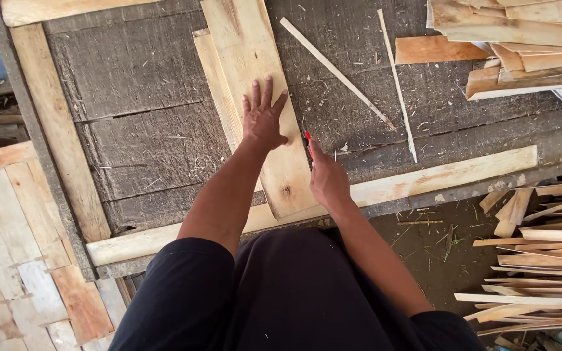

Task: The recorder trims thin wooden slats with a utility knife and organizes them on a workbench.

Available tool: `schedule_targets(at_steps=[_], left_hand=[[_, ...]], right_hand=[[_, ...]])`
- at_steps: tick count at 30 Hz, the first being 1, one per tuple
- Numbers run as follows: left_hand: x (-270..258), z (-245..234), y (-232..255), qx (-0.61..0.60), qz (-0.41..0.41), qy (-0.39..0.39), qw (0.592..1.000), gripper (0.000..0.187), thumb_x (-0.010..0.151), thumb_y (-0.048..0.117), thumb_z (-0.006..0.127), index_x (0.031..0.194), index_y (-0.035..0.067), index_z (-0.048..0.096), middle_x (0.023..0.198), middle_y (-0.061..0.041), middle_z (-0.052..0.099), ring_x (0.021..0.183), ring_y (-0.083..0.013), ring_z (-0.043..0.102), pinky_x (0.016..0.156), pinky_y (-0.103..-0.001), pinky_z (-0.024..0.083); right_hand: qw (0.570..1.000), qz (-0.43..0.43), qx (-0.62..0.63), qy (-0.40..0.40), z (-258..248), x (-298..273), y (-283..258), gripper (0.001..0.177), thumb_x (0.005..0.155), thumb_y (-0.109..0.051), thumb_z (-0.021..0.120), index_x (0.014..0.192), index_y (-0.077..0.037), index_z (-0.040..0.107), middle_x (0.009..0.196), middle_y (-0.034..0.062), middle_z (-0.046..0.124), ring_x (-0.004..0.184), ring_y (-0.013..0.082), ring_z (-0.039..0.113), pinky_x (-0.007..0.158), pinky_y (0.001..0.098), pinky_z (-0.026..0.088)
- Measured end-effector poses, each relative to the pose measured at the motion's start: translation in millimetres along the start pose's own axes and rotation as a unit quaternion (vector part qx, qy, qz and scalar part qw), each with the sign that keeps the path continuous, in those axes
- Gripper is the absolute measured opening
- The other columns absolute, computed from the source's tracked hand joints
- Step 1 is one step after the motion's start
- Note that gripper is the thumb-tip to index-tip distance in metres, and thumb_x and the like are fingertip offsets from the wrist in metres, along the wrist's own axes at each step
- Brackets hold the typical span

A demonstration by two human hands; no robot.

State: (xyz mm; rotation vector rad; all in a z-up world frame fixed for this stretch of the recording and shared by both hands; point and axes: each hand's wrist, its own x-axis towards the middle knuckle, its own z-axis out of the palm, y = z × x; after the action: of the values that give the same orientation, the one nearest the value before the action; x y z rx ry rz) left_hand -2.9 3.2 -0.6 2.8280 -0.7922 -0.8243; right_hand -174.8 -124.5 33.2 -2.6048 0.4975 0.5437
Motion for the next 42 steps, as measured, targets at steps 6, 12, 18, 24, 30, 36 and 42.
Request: schedule_targets(at_steps=[6, 12, 18, 24, 30, 36, 42], left_hand=[[1.4, 0.1, 0.0, -0.001, -0.001, -0.004, 1.0, 0.135, 0.058, 0.057, 0.095, 0.165, 0.031, 0.017, 0.171, -0.015, -0.012, 0.157, -0.0409, -0.007, 0.126, -0.059, 0.009], [1.6, 0.3, 0.0, -0.009, -0.001, -0.007, 1.0, 0.137, 0.058, 0.057, 0.095, 0.165, 0.031, 0.016, 0.17, -0.016, -0.014, 0.156, -0.0408, -0.009, 0.126, -0.06, 0.007], [-0.3, -0.9, 1.0, -0.006, -0.001, -0.004, 1.0, 0.135, 0.058, 0.055, 0.096, 0.166, 0.03, 0.018, 0.171, -0.015, -0.012, 0.158, -0.0402, -0.008, 0.127, -0.06, 0.008], [-7.4, -5.8, 2.4, -0.012, 0.003, 0.008, 1.0, 0.135, 0.058, 0.055, 0.096, 0.165, 0.031, 0.019, 0.171, -0.015, -0.011, 0.157, -0.0406, -0.006, 0.127, -0.058, 0.009], [-10.1, 3.8, 3.5, -0.036, 0.0, 0.047, 0.998, 0.134, 0.058, 0.049, 0.097, 0.165, 0.026, 0.02, 0.172, -0.016, -0.006, 0.158, -0.04, -0.003, 0.127, -0.059, 0.01], [-48.1, 71.7, -9.6, -0.2, 0.08, 0.322, 0.922, 0.101, 0.073, 0.029, 0.091, 0.156, 0.007, 0.038, 0.166, -0.028, 0.022, 0.154, -0.0471, 0.024, 0.125, -0.053, 0.029], [-143.3, 79.3, 5.1, -0.412, -0.173, 0.261, 0.856, 0.048, 0.09, 0.024, 0.079, 0.128, 0.001, 0.062, 0.122, -0.019, 0.067, 0.101, -0.0283, 0.072, 0.081, -0.043, 0.06]], right_hand=[[0.999, -0.016, -0.014, -0.042, -5.4, -26.3, 4.5, 0.07, 0.098, -0.011, 0.054, 0.162, -0.018, 0.026, 0.11, 0.0258, 0.068, 0.093, 0.0453, 0.069, 0.083, 0.0558, 0.055], [0.996, -0.004, -0.021, -0.087, 3.9, -87.6, 34.4, 0.064, 0.101, -0.014, 0.049, 0.161, -0.015, 0.027, 0.103, 0.0256, 0.069, 0.091, 0.0464, 0.068, 0.081, 0.0576, 0.053], [0.993, -0.005, -0.005, -0.114, -10.9, -109.9, 45.7, 0.07, 0.089, -0.014, 0.053, 0.155, -0.016, 0.032, 0.109, 0.0255, 0.069, 0.097, 0.0472, 0.067, 0.078, 0.0593, 0.052], [0.999, 0.004, 0.046, -0.028, -18.6, -101.6, 35.3, 0.063, 0.094, -0.011, 0.047, 0.155, -0.018, 0.037, 0.113, 0.0254, 0.07, 0.097, 0.0482, 0.066, 0.082, 0.0585, 0.051], [0.996, 0.074, 0.051, -0.014, -24.6, -95.0, 52.1, 0.052, 0.097, -0.017, 0.047, 0.147, -0.01, 0.04, 0.106, 0.0273, 0.07, 0.094, 0.0475, 0.068, 0.084, 0.0594, 0.051], [0.972, 0.012, 0.082, 0.22, 16.5, -9.7, 144.6, 0.018, 0.103, -0.019, 0.055, 0.11, -0.003, 0.058, 0.104, 0.0265, 0.066, 0.098, 0.0473, 0.064, 0.083, 0.0556, 0.05], [0.971, 0.034, 0.117, 0.205, 9.0, 36.0, 168.4, 0.019, 0.1, -0.021, 0.06, 0.106, -0.003, 0.065, 0.101, 0.0219, 0.069, 0.098, 0.0429, 0.066, 0.085, 0.0522, 0.051]])
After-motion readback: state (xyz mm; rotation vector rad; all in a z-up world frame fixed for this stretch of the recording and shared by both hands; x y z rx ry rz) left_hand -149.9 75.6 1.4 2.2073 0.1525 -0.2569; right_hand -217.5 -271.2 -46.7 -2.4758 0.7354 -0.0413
